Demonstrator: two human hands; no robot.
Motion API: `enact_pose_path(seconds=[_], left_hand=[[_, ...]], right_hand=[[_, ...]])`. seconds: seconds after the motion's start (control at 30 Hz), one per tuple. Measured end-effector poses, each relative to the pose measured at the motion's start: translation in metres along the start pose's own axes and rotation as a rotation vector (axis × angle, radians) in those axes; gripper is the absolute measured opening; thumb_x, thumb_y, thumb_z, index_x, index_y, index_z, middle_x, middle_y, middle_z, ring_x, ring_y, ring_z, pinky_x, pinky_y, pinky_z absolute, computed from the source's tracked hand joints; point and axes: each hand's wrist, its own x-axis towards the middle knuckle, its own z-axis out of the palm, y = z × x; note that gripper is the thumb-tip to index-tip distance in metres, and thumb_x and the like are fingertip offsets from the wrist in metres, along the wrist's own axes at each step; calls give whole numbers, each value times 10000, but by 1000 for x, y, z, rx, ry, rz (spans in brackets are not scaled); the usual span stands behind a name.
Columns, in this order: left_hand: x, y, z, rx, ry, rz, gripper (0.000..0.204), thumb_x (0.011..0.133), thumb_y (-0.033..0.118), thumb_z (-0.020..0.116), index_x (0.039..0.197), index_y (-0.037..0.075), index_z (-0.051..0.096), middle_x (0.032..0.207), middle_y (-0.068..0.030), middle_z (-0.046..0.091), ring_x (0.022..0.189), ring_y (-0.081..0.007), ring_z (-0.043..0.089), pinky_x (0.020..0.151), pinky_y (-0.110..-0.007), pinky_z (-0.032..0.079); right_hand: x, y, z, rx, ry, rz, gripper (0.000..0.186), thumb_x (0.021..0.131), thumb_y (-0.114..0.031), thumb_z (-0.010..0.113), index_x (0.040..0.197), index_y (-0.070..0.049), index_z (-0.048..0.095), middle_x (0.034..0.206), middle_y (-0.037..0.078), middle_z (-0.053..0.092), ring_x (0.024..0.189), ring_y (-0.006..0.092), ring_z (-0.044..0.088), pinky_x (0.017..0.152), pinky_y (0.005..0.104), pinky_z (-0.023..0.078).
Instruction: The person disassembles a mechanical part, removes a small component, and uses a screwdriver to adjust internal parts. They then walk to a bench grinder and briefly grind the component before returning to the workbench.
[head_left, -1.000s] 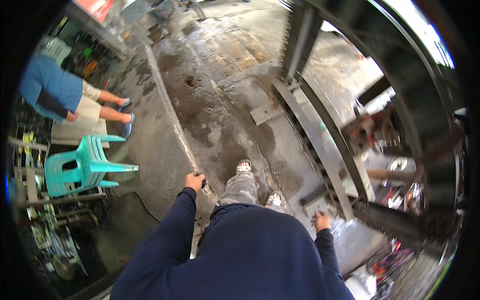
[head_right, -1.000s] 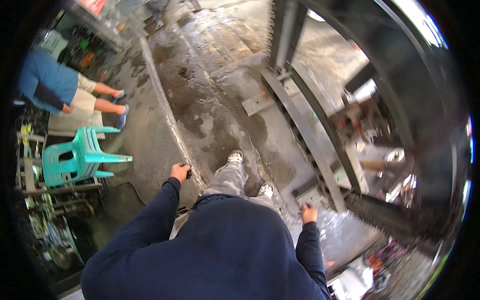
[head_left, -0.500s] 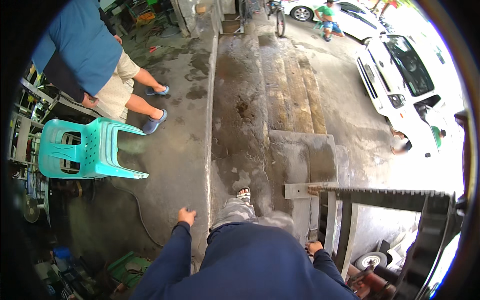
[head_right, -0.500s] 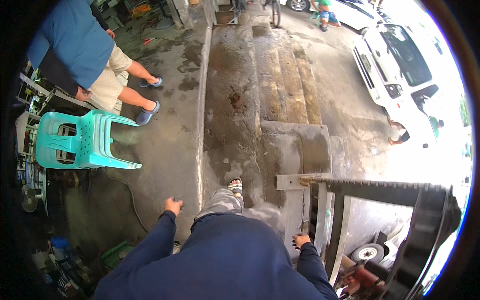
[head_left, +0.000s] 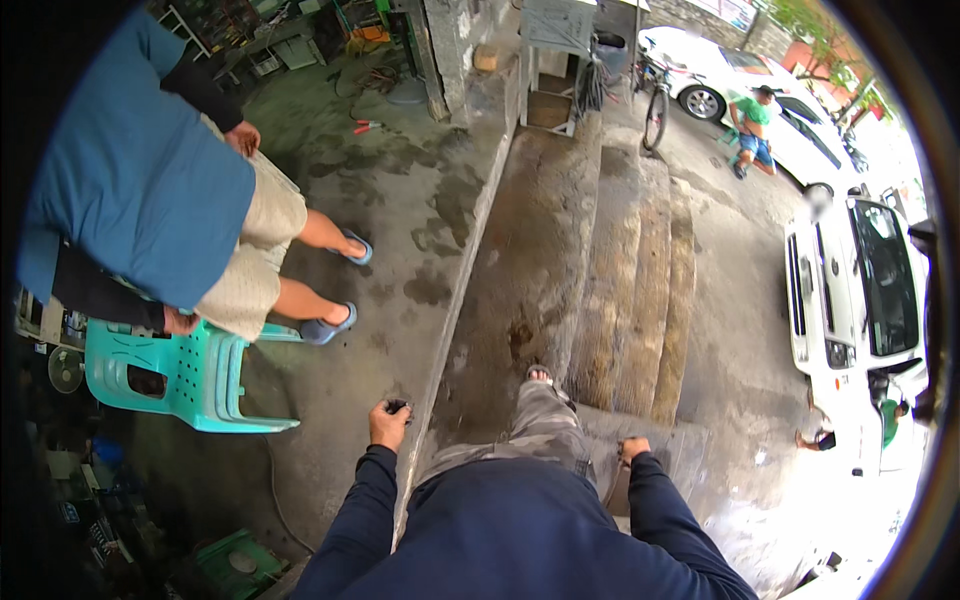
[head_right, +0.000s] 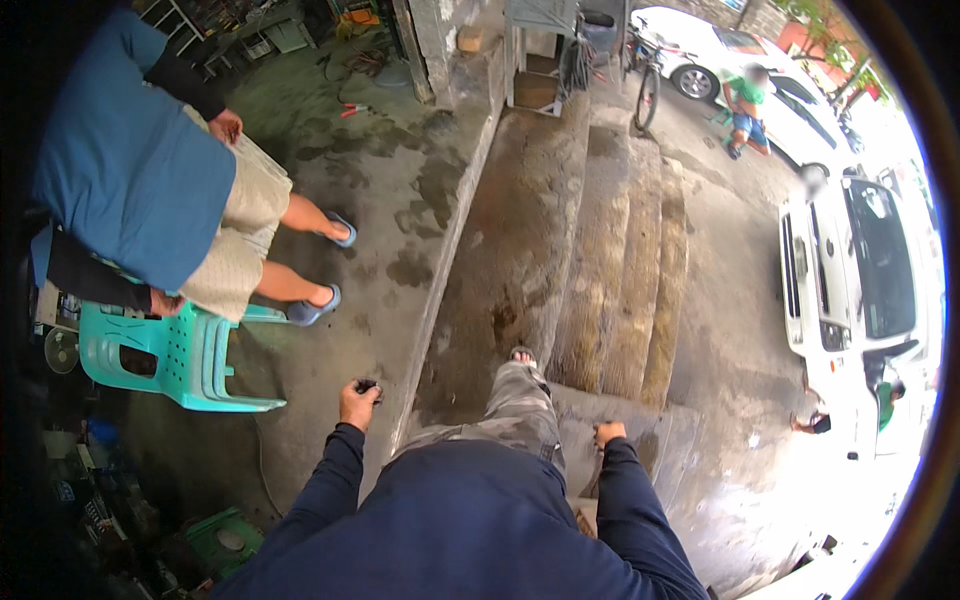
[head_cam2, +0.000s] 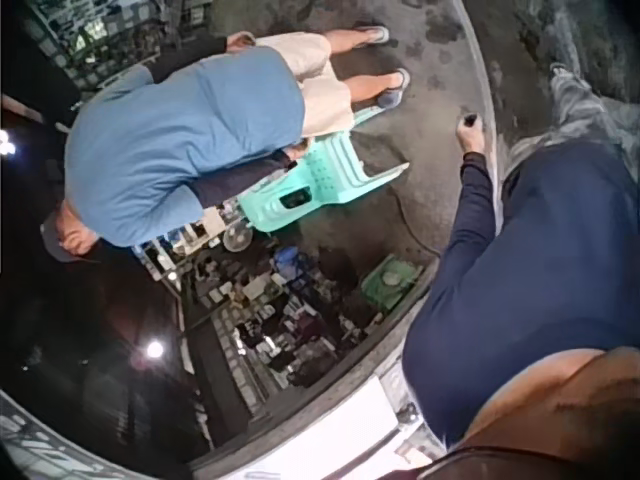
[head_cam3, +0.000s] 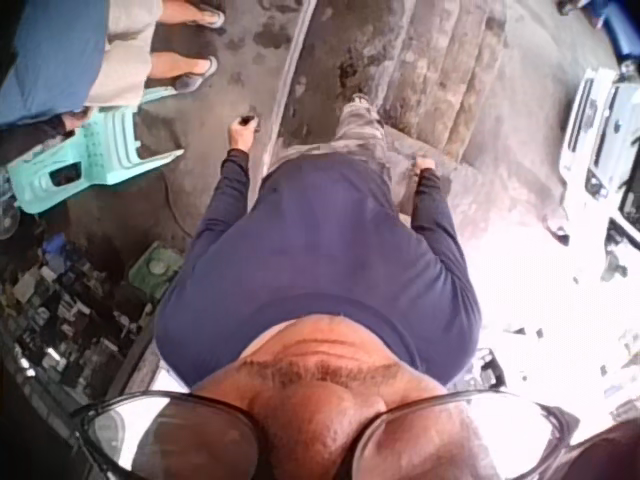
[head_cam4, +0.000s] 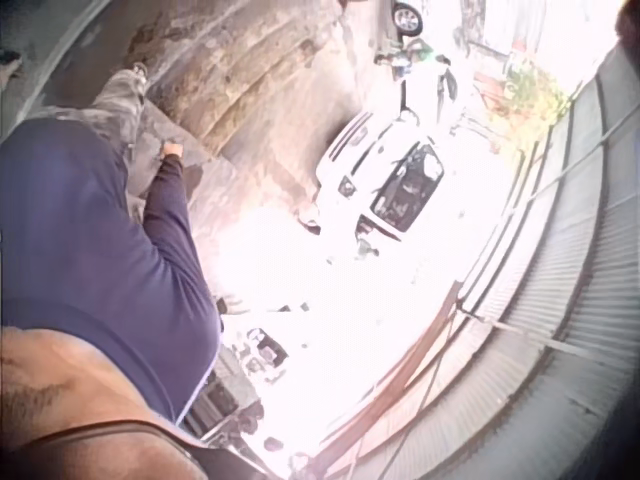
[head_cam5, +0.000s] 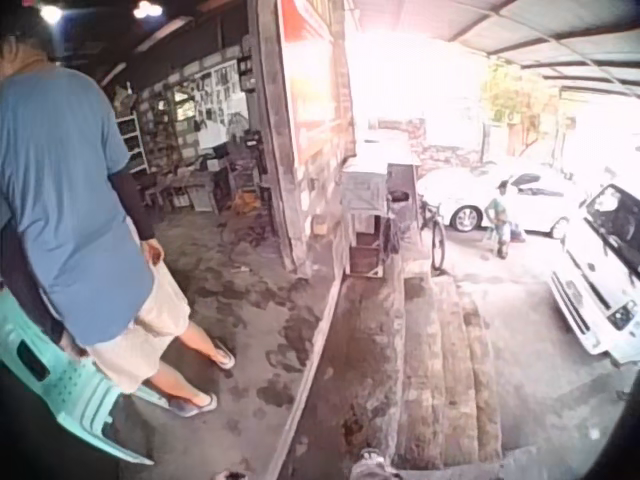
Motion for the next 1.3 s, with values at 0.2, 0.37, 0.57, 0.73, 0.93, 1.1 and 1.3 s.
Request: enact_pose_path(seconds=[0.2,0.37,0.57,0.73,0.93,1.1,1.3], left_hand=[[81,175,25,-288,88,50,138,856,-31,732,987,-6,697,868,-42,712,779,-135,685,721,-298,570],[200,259,49,-471,153,221,202,911,-35,710,1111,-10,707,931,-49,722,869,-132,690,799,-291,591],[369,338,47,-574,109,-34,168,900,24,735,1061,-24,724,955,-67,739,800,-146,699,746,-294,577],[479,438,3,-332,142,53,216,886,104,775,1010,-58,705,916,-56,719,774,-151,666,741,-315,550],[585,560,-15,-532,186,127,171,912,141,758,1006,-2,752,901,-27,735,793,-132,652,764,-290,520],[650,630,-26,-442,229,80,175,927,114,751,1038,-21,749,934,-47,753,801,-124,675,739,-285,542],[732,673,-81,-674,436,19,177,929,80,753,1069,-23,721,931,-64,747,796,-139,692,718,-291,558]], right_hand=[[111,-123,-333,975,333,-156,346,982,-222,666,1194,50,695,867,119,748,643,210,704,543,353,547],[158,-296,-517,800,399,-364,324,965,-233,651,1063,63,737,860,127,758,702,208,723,636,344,574],[160,-442,-571,341,239,-385,379,925,-299,715,1127,19,749,1016,251,767,988,375,749,886,441,578],[129,-485,-637,234,21,-278,357,920,-319,716,1128,-33,765,1031,250,763,1001,391,741,886,445,577],[158,-522,-733,564,123,-72,329,917,-294,716,1025,13,762,880,177,771,758,276,754,718,384,597],[209,-579,-812,646,60,-126,295,943,-250,719,1056,22,741,817,118,748,676,201,715,594,365,573],[336,-686,-945,416,-131,-266,218,959,-191,719,1090,-21,757,877,134,761,626,232,700,518,392,557]])
